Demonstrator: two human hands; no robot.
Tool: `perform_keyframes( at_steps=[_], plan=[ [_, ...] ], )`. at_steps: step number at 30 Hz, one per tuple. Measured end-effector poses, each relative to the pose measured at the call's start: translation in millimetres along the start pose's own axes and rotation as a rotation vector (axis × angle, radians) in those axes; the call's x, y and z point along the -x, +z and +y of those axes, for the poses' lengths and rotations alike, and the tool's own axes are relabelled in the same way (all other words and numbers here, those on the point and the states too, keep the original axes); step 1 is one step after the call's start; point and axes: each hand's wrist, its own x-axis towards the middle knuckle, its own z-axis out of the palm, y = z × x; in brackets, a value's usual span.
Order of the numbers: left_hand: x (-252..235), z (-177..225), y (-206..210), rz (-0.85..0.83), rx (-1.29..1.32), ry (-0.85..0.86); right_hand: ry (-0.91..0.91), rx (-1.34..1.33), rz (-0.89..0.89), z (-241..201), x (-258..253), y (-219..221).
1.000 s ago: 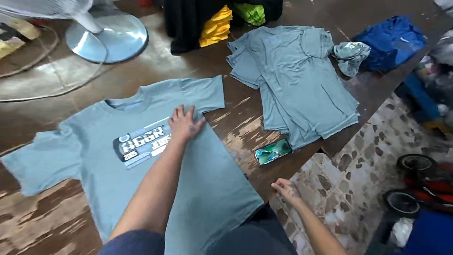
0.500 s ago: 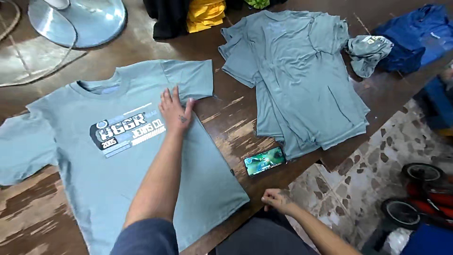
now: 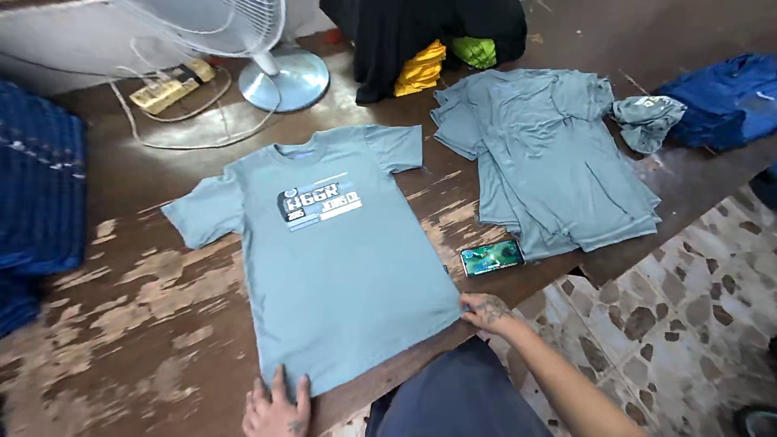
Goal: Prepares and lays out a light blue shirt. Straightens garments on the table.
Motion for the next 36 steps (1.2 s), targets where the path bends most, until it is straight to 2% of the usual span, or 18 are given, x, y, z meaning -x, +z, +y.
perform_keyframes(
  at_steps=[3, 6, 10, 12, 14, 16, 20, 24, 26, 28, 30, 32, 34, 36],
  plan=[
    [13, -26, 11, 0.055, -0.006, 0.046, 0.018, -0.009, -0.015, -1, 3, 4],
    [15, -26, 10, 0.103, 0.096, 0.05, 0.007, -0.073, 0.017, 6, 7, 12],
    [9, -5, 0, 0.195, 0.235, 0.09, -0.011, -0.181, 0.159, 11, 18, 26],
    [2, 24, 1, 0.206, 0.32, 0.155, -0.028, -0.221, 0.206, 20, 30, 32],
    [-9, 70, -1, 0.191, 0.435, 0.25, -0.027, -0.247, 0.233, 39, 42, 39],
    [-23, 134, -6, 0.148, 0.54, 0.351, 0.002, -0.287, 0.229, 63, 51, 42],
    [-37, 296, -10, -0.059, 0.697, 0.633, 0.067, -0.371, 0.24, 116, 69, 29],
    [-14, 498, 3, -0.543, 0.531, 0.872, 0.13, -0.449, 0.263, 175, 91, -5],
    [9, 597, 32, -0.629, 0.435, 1.037, 0.161, -0.438, 0.246, 213, 98, -26],
    [30, 667, 68, -0.669, 0.328, 1.197, 0.206, -0.391, 0.226, 250, 113, -40],
    [32, 708, 98, -0.715, 0.13, 1.259, 0.249, -0.387, 0.26, 286, 136, -53],
    [25, 724, 116, -0.737, -0.026, 1.173, 0.285, -0.46, 0.366, 325, 166, -57],
    [14, 723, 105, -0.722, -0.039, 1.036, 0.349, -0.529, 0.437, 361, 191, -56],
    [5, 704, 86, -0.763, -0.054, 0.903, 0.435, -0.548, 0.421, 392, 209, -50]
  ],
)
